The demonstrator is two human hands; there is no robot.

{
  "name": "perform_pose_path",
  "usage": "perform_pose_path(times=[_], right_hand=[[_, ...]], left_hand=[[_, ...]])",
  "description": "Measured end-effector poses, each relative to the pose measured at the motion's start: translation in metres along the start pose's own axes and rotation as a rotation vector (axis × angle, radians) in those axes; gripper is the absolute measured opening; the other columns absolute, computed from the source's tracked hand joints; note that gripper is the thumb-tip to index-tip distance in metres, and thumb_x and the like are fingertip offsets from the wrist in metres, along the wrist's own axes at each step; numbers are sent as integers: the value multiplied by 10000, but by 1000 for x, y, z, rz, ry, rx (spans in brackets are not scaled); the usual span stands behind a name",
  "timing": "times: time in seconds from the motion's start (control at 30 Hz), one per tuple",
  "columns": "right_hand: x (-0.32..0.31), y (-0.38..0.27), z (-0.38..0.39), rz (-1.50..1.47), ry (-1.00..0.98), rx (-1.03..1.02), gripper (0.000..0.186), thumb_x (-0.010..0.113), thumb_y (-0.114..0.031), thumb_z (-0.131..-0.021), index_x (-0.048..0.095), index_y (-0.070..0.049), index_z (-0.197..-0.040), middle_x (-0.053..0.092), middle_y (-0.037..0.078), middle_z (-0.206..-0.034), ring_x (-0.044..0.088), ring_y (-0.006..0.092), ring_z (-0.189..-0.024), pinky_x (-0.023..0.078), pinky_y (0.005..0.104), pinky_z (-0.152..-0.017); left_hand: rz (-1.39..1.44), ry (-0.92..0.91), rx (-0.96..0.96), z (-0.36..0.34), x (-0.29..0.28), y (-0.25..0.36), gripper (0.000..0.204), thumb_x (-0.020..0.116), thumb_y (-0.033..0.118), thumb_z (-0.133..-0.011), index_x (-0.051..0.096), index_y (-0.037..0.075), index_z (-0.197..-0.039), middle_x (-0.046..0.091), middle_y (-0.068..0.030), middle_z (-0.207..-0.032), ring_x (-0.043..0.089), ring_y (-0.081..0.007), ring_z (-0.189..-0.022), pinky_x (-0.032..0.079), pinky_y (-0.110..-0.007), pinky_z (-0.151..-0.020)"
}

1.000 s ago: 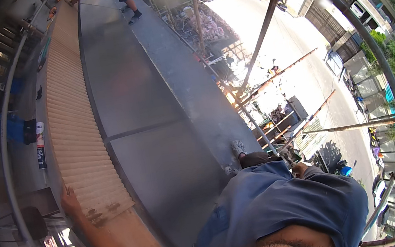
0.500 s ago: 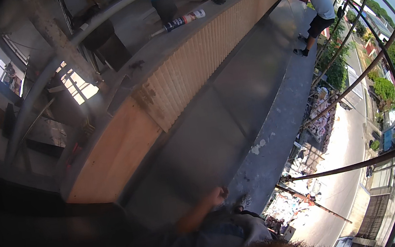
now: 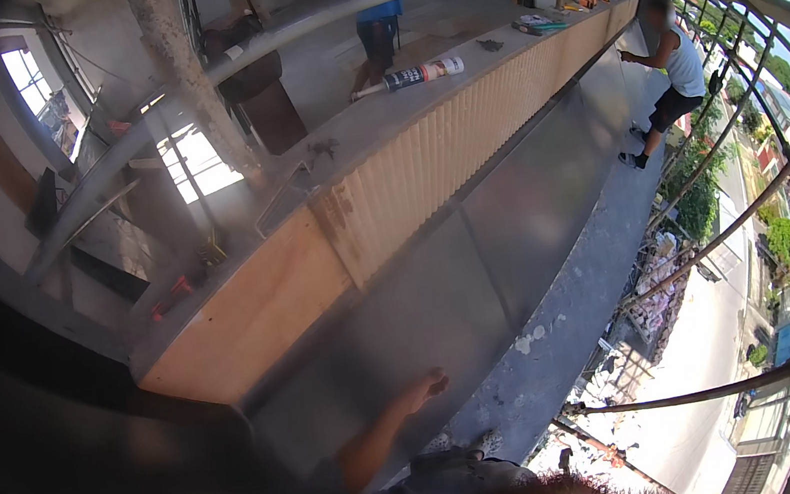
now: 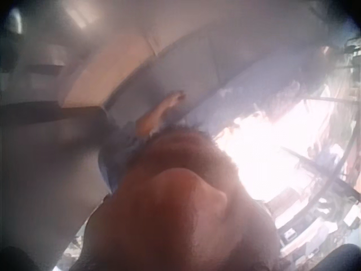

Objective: The person hammers nails into a corrugated roof sheet to secure it to the roof structure. After fastening, the person uses a tape measure to check the alignment and spacing of the installed sheet.

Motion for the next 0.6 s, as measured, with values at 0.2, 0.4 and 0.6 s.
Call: perform_pose_path(times=[0.2, 0.4, 0.6], right_hand=[[19, 76, 25, 6, -20, 20, 567, 698, -450, -835, 533, -153, -1290, 728, 222, -999, 725, 333, -908, 548, 464, -737], [30, 84, 54, -36, -28, 108, 618, 691, -481, -837, 495, -171, -1334, 727, 219, -1009, 721, 345, -913, 548, 475, -739], [40, 87, 69, -53, -26, 137, 668, 684, -512, -839, 457, -189, -1378, 726, 216, -1019, 718, 357, -917, 548, 485, -741]], left_hand=[[44, 245, -98, 8, 17, 9, 189, 598, 184, -1035, 639, 35, -1144, 659, -52, -1049, 638, -143, -913, 548, -284, -847], [76, 108, -64, 7, -3, -16, 234, 572, 162, -1033, 608, 48, -1233, 659, -59, -1118, 654, -180, -1039, 535, -336, -944], [84, 124, -114, 8, -6, -15, 258, 663, 217, -994, 599, 75, -1200, 670, -55, -1094, 661, -195, -1033, 531, -369, -954]])
Point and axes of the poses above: each hand's wrist, its own z-axis away from the middle knuckle, its own x-axis out of the palm, y = z × x, the point moved 6 cm from there along -z, towards the middle knuckle
